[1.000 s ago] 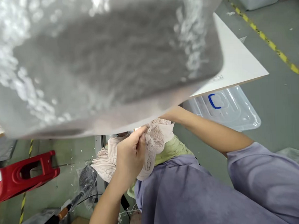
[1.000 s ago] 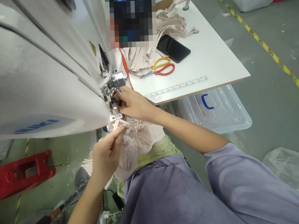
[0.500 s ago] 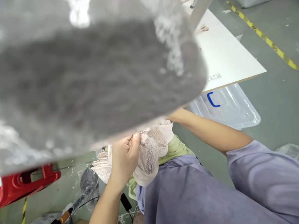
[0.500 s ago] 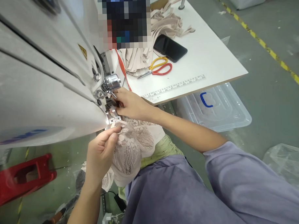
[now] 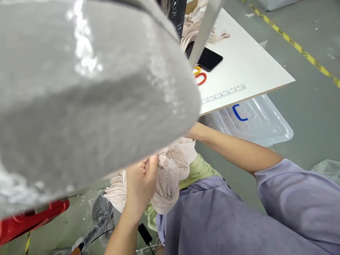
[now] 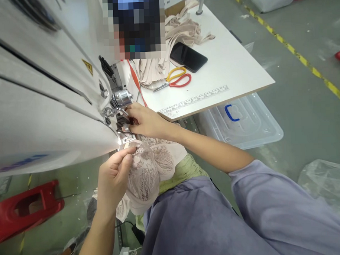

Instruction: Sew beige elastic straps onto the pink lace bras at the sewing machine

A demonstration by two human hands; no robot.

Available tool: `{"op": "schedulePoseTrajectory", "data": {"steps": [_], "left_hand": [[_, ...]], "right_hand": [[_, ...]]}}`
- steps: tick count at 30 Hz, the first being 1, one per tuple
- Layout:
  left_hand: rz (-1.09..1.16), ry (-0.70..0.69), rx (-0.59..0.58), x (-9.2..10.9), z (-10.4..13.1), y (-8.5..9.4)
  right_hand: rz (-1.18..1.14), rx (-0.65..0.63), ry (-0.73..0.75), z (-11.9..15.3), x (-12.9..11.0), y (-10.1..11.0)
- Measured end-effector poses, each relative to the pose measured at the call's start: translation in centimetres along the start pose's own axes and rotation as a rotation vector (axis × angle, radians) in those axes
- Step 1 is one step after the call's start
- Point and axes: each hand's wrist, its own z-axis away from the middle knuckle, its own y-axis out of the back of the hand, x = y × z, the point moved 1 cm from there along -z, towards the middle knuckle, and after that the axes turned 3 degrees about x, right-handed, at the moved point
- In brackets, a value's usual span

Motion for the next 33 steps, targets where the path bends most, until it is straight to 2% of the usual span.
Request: {"op": "schedulePoseTrajectory", "data": {"steps": [4,8,13,17,24,33], "left_hand": [[-0.080,-0.073,-0.031,-0.1,0.3,-0.1],[-0.225,-0.136,0.045,-0.6,0.5,-0.1],[-0.265,-0.228,0.106,-1.4,0.9,0.0],[-0.319,-0.275,0.191,-1.9,0.9,-0.1],[-0.336,-0.403,0.196,-1.9,0.6,-0.5],[-0.382,-0.468,0.220,-2.1,0.4,-0.9]], "right_hand": [[-0.017,-0.021,-0.008,-0.1,-0.3,0.4],[-0.020,0.000,-0.017,0.0,-0.6,0.8],[-0.018,0.060,0.016,0.3,-0.2,0.3],[0.024,0.071,-0.023,0.4,-0.1,-0.2],[0.028,0.061,-0.016,0.4,-0.4,0.0],[0.001,0.084,0.024,0.5,-0.2,0.1]]}}
